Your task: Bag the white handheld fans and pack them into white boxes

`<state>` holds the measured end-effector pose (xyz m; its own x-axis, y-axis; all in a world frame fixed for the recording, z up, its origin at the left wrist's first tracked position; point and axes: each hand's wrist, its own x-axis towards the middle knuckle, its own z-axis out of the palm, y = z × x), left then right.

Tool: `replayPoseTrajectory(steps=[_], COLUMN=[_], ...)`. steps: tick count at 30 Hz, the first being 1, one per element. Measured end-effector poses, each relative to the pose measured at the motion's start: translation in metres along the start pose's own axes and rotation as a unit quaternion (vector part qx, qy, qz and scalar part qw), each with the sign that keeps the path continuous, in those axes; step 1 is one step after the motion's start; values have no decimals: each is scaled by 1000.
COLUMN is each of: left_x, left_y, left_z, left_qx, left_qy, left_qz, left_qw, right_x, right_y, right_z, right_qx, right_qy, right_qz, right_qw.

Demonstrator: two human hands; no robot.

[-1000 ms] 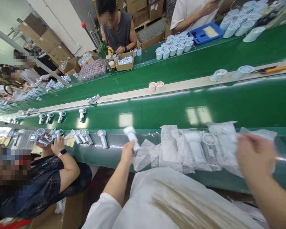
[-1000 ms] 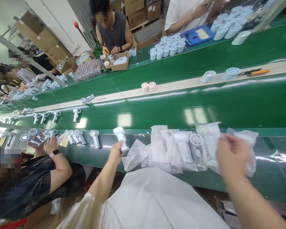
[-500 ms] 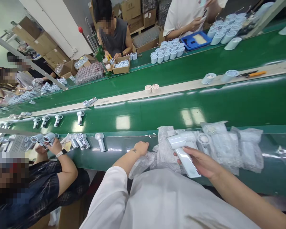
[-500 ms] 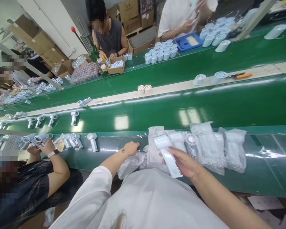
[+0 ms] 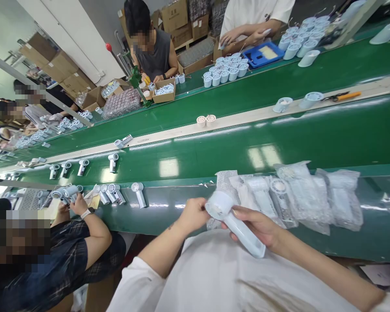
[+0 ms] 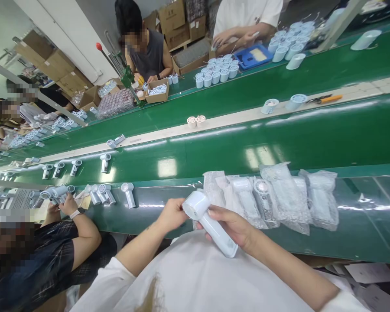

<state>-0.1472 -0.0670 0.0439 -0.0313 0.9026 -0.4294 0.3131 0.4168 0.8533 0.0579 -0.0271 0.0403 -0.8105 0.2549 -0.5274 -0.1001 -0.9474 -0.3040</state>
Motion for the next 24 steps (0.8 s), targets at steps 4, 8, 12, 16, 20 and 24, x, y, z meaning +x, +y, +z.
replayPoseTrajectory(steps=[4,8,12,16,20,24], left_x=[-19,-22,-18,-9,-10,-17], left_y=[-11,-16,-9,3,7,6], left_z=[36,49,45,39,42,48], left_qx=[-325,-384,-207,-282,-326,-183], left_qy=[26,50,85,133,126,111], left_qz=[-78,-112,-41,-71,-16,86], left_qw=[942,915,974,947,937,973], right_x=[0,-12,-27,-38,-43,-45], right_y=[-2,-1,-5,-8,-5,4], right_z=[-8,-20,-20,-14,-13,-12], right_qx=[-29,-87,-144,-210,-192,-127], right_qy=[22,6,-5,38,121,157], right_qz=[-28,-29,-47,-70,-57,-19], right_qw=[999,996,989,974,972,979])
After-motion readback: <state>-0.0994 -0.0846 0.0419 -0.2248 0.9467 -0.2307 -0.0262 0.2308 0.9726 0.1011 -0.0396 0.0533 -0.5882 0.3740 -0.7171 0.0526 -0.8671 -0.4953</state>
